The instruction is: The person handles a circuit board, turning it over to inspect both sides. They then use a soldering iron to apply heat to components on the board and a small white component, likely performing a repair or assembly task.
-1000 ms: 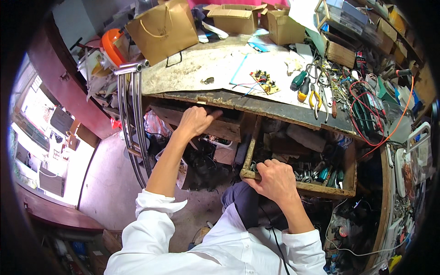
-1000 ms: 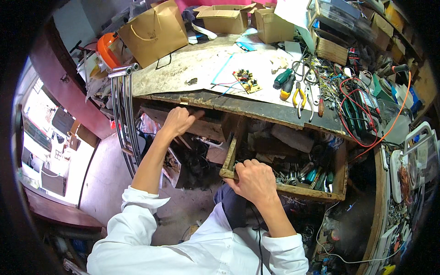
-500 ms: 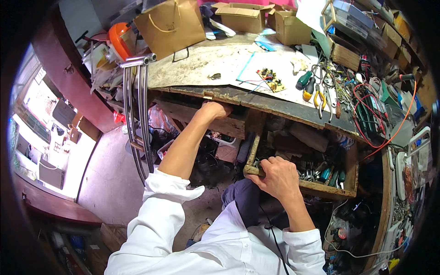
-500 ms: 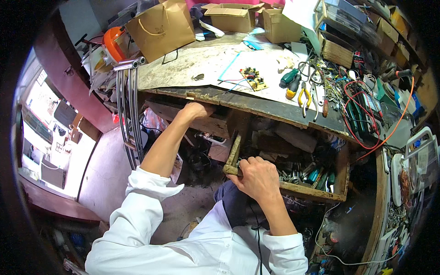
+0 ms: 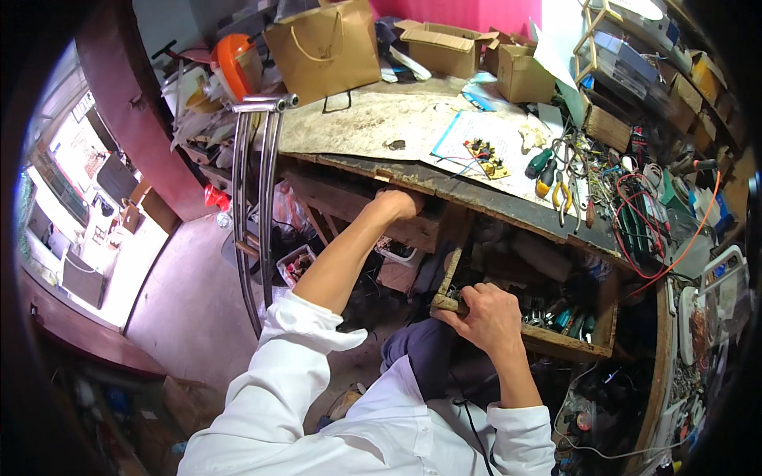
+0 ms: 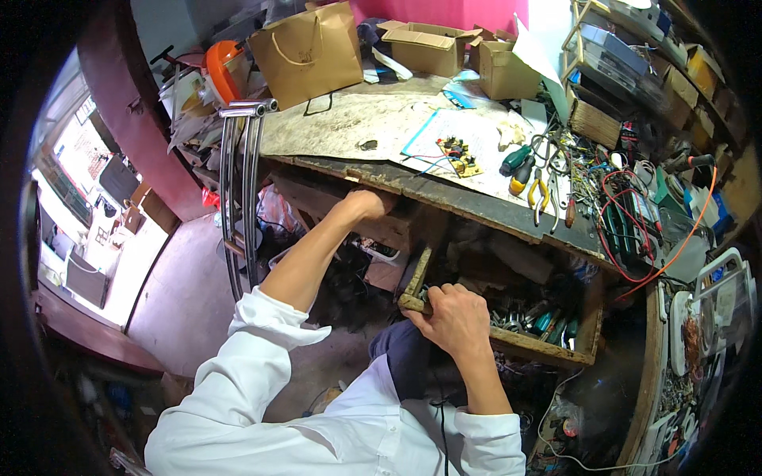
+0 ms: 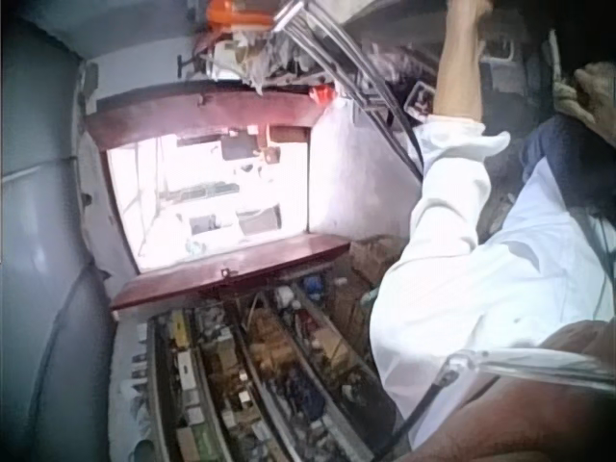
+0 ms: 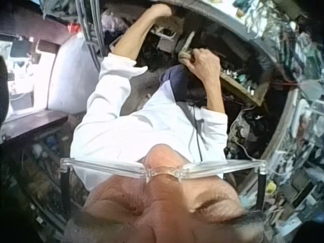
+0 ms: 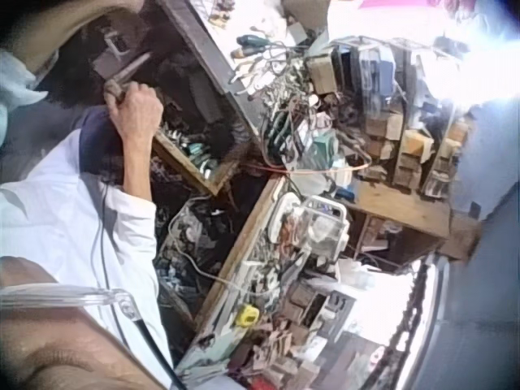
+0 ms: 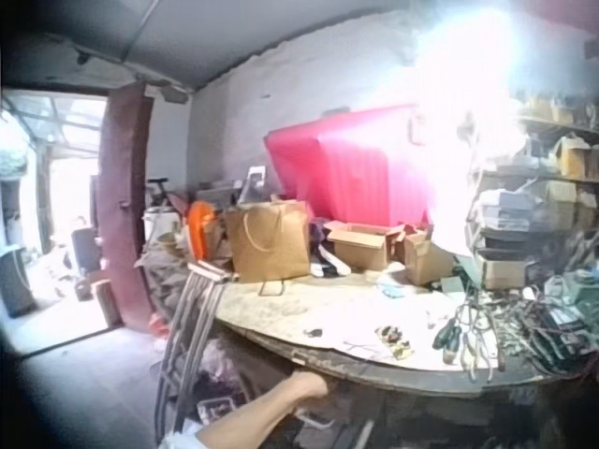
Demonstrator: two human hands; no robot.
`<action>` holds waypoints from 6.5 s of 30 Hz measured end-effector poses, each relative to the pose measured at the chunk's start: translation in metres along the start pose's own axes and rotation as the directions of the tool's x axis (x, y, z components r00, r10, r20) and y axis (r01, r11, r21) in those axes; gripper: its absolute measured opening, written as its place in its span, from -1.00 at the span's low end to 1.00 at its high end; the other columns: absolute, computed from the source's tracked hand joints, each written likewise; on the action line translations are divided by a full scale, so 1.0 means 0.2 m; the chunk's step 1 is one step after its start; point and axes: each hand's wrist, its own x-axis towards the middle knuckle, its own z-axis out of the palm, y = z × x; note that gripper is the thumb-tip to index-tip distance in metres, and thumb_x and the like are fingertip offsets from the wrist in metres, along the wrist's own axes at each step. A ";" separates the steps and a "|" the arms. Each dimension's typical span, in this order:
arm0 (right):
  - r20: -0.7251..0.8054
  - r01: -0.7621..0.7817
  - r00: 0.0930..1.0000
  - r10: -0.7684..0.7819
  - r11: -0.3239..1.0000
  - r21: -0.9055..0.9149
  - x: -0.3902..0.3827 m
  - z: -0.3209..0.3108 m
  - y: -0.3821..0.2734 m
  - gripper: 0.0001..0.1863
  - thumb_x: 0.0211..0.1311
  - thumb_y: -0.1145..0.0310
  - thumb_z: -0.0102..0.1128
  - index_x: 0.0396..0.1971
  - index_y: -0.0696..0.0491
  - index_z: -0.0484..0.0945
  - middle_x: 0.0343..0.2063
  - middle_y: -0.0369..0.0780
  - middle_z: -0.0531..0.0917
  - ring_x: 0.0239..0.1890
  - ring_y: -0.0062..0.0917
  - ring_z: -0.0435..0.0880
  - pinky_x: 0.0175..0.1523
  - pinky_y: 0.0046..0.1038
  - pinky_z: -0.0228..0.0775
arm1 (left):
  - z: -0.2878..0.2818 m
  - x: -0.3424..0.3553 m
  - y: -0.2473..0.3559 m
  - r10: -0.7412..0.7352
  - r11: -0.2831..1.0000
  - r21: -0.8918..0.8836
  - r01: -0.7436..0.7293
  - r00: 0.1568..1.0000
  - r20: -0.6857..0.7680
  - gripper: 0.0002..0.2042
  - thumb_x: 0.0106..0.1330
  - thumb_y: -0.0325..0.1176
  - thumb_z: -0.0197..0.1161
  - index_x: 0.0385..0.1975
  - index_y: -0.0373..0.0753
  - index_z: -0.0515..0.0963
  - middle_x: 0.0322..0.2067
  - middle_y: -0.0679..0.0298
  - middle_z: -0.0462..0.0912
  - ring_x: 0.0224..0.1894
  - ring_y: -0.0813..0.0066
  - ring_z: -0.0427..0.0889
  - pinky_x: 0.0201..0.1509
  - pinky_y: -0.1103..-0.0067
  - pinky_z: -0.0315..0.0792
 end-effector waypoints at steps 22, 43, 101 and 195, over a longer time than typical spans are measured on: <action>0.068 -0.017 0.998 0.014 0.999 0.039 -0.01 -0.02 0.02 -0.57 0.01 -0.07 0.38 -0.57 0.05 0.58 -0.54 -0.20 0.64 -0.35 -0.34 0.67 -0.28 -0.32 0.52 | 0.07 0.12 -0.05 0.422 0.901 0.093 -0.424 0.906 0.040 -0.64 0.40 -0.29 -0.05 0.09 -0.23 0.52 0.15 0.04 0.53 0.14 0.15 0.52 0.22 0.43 0.37; 0.115 -0.044 0.993 0.038 0.998 0.051 -0.02 -0.06 0.02 -0.52 0.01 -0.11 0.37 -0.51 0.08 0.59 -0.51 -0.17 0.65 -0.32 -0.30 0.69 -0.23 -0.30 0.53 | 0.01 0.02 -0.07 0.516 0.836 0.245 -0.492 0.855 -0.043 -0.67 0.34 -0.35 -0.06 -0.02 -0.27 0.57 -0.02 -0.04 0.60 -0.02 -0.01 0.59 0.09 0.31 0.45; -0.661 -0.028 0.727 0.185 0.970 0.240 0.14 -0.81 0.63 -0.75 0.22 0.37 0.27 -0.59 0.19 0.54 -0.67 -0.15 0.54 -0.63 -0.45 0.47 -0.49 -0.36 0.28 | 0.09 -0.62 0.83 -0.034 -0.386 -0.880 -0.278 0.957 -0.288 -0.87 0.31 -0.45 0.31 -0.23 -0.30 0.51 -0.43 0.23 0.63 -0.47 0.55 0.64 -0.41 0.58 0.59; -0.088 -0.070 0.995 0.038 0.918 -0.391 -0.03 -0.85 0.33 -0.91 0.20 0.40 0.17 -0.35 0.08 0.52 -0.43 -0.16 0.61 -0.33 -0.28 0.63 -0.21 -0.28 0.51 | 0.09 -0.68 0.84 0.216 -0.123 -0.916 -0.383 0.890 -0.401 -0.80 0.40 -0.37 0.22 -0.10 -0.34 0.61 -0.09 0.18 0.69 -0.02 0.46 0.63 0.13 0.49 0.50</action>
